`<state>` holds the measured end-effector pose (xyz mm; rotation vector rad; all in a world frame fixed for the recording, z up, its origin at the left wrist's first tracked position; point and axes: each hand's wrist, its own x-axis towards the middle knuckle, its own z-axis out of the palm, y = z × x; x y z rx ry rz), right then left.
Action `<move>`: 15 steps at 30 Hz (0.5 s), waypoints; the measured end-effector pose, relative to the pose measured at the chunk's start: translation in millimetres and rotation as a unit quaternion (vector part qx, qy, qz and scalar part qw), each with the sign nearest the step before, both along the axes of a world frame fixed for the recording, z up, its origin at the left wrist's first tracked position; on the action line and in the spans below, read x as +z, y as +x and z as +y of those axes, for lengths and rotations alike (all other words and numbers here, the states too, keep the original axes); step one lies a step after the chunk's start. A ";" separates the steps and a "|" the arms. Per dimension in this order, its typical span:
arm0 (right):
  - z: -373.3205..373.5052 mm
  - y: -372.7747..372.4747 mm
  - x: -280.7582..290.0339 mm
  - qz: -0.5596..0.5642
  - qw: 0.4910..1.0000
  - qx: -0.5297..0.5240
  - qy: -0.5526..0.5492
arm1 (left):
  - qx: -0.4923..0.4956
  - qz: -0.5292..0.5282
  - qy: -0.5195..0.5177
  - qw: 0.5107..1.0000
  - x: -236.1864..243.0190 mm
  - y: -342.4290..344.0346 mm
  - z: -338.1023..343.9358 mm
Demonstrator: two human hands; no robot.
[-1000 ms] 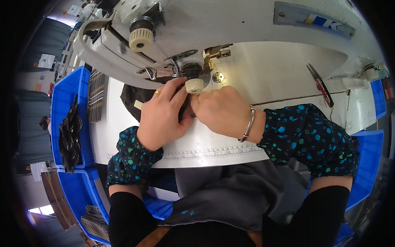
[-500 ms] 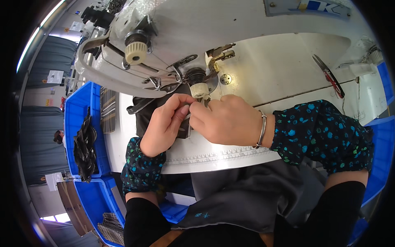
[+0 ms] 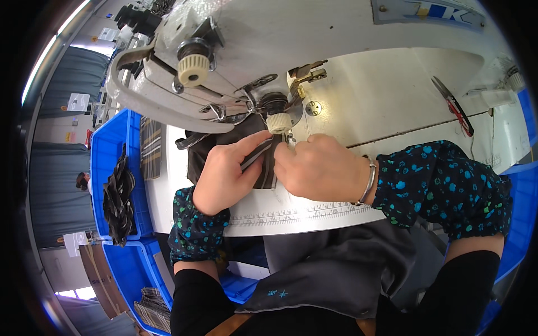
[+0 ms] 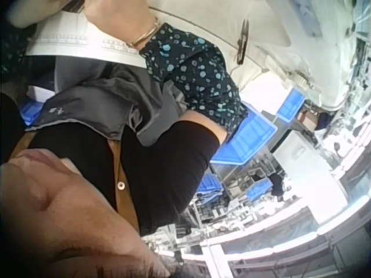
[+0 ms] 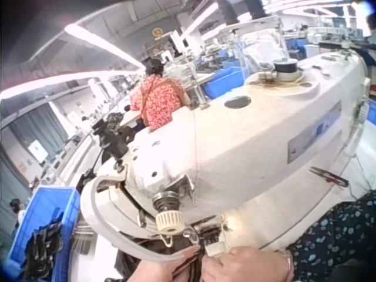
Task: The person sews zippers onto small fabric pouches using an industrial sewing machine. They repeatedly pick up a pouch, align the zipper under the presser foot, stitch along the edge, and place the finished item into a blue bin. The process is repeated for multiple pouches throughout the clip.
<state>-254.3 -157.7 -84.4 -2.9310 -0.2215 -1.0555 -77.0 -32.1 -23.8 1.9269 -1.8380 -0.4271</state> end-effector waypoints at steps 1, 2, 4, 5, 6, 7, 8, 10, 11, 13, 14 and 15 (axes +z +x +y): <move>0.3 -0.2 -1.6 0.014 1.000 0.007 0.000 | 0.011 -0.036 -0.002 0.999 0.0 -3.4 0.6; 1.1 -0.1 -2.5 0.013 1.000 0.014 -0.005 | 0.021 -0.071 -0.004 0.997 1.1 -8.3 1.6; 2.7 0.1 -4.2 0.011 0.999 0.029 -0.014 | 0.037 -0.144 -0.012 0.989 0.8 -17.3 2.2; 2.9 0.6 -4.9 0.003 0.999 0.030 -0.015 | 0.043 -0.182 -0.019 0.982 -0.1 -21.6 1.9; 2.3 1.7 -4.3 -0.006 0.999 0.033 -0.017 | 0.050 -0.221 -0.026 0.974 0.1 -24.1 1.4; 1.7 2.2 -3.5 -0.015 0.999 0.035 -0.019 | 0.025 -0.232 -0.073 0.970 -3.0 -22.1 -1.1; 1.4 1.8 -2.4 -0.007 0.999 0.038 -0.017 | 0.000 -0.242 -0.119 0.963 -9.3 -17.3 -5.3; 2.1 0.1 -0.9 0.012 0.999 0.043 -0.012 | -0.027 -0.242 -0.155 0.957 -18.5 -14.0 -6.6; 2.0 0.0 0.3 0.012 0.999 0.041 -0.015 | -0.029 -0.233 -0.145 0.961 -21.3 -14.1 -6.1; 2.2 0.2 1.0 0.013 0.999 0.036 -0.020 | -0.031 -0.225 -0.127 0.966 -23.9 -14.0 -6.8; 2.1 0.0 0.3 0.013 0.999 0.034 -0.020 | -0.030 -0.227 -0.119 0.966 -23.6 -13.5 -7.7; 2.1 0.1 0.3 0.012 0.999 0.034 -0.022 | -0.029 -0.230 -0.111 0.966 -22.9 -13.1 -8.1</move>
